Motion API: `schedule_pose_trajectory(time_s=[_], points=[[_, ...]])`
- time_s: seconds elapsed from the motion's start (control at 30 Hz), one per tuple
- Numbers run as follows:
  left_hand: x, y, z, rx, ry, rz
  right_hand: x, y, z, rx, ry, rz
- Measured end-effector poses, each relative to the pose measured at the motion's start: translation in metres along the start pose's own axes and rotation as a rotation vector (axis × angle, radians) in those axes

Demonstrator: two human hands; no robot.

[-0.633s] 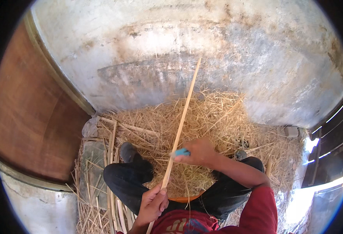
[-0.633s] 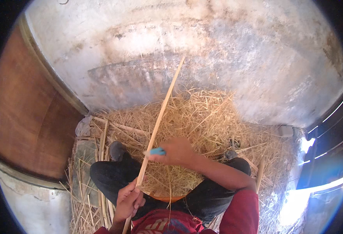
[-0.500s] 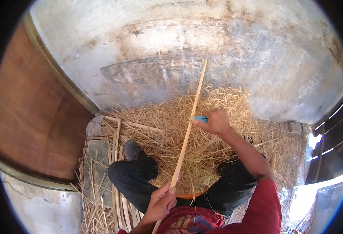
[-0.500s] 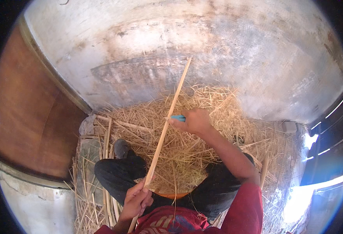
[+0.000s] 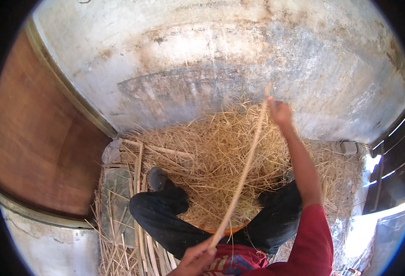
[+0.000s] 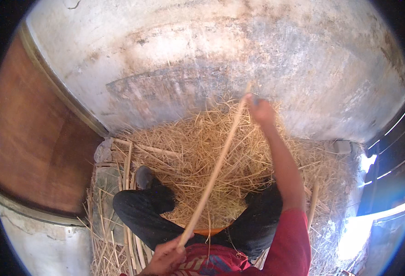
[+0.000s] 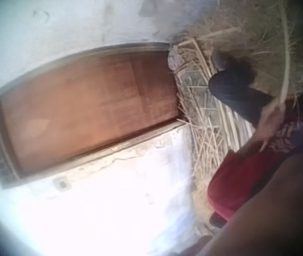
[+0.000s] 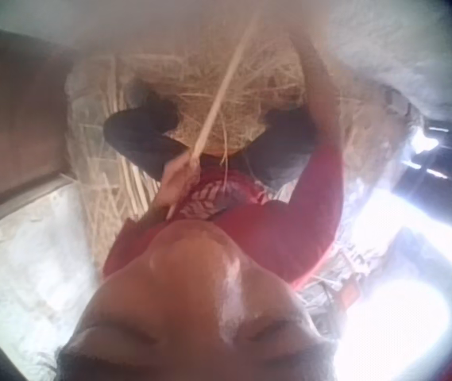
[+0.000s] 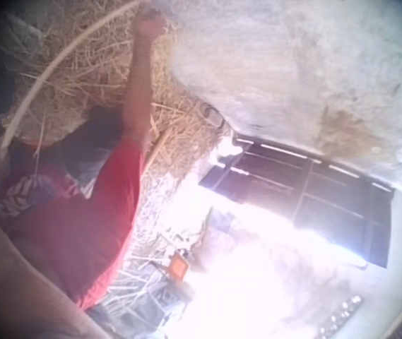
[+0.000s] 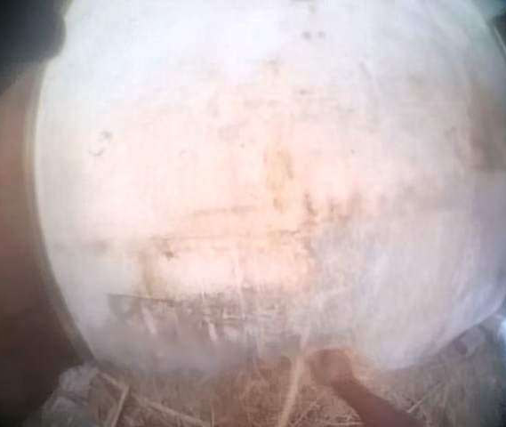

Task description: The person sits on a straw-covered floor and uses a utility knife to peel the outer layer off a long bamboo stick. They hold the stick with their left hand and scrape it with the knife in their right hand, creating thin strips of bamboo.

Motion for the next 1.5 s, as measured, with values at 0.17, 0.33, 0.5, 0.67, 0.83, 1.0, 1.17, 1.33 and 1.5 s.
schedule_pose_trajectory(time_s=[0.17,0.33,0.5,0.67,0.83,1.0,1.17,1.33,1.5], points=[[-0.037,-0.004,-0.017,0.03,-0.193,-0.036,0.091,-0.055,0.029,0.252,0.142,-0.011],[-0.028,-0.034,0.022,0.198,0.124,0.04,-0.045,0.01,-0.088,-0.267,-0.217,0.009],[0.011,-0.036,0.042,0.216,0.255,-0.034,-0.114,0.039,-0.239,-0.589,-0.964,-0.219],[0.011,-0.024,0.031,0.246,0.212,0.063,-0.099,0.042,-0.184,-0.421,-0.73,-0.158],[0.019,-0.023,0.026,0.304,0.217,0.174,-0.106,0.047,-0.206,-0.489,-0.81,-0.15],[0.024,-0.017,0.02,0.268,0.213,0.213,-0.087,0.043,-0.14,-0.426,-0.495,-0.109],[0.03,-0.016,0.015,0.284,0.191,0.316,-0.1,0.049,-0.194,-0.173,-1.012,-0.177],[0.017,-0.01,0.015,0.248,0.276,0.295,-0.055,0.029,-0.081,-0.318,-0.334,-0.177],[0.02,-0.019,0.013,0.282,0.157,0.17,-0.098,0.05,-0.227,-0.494,-0.896,-0.041]])
Point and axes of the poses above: each hand's wrist, its own z-axis towards the middle knuckle, its own y-axis out of the palm, x = y × z, the point moved 5 cm from there along z, towards the middle knuckle, and after that the axes turned 10 degrees about z, right-handed, at the moved point
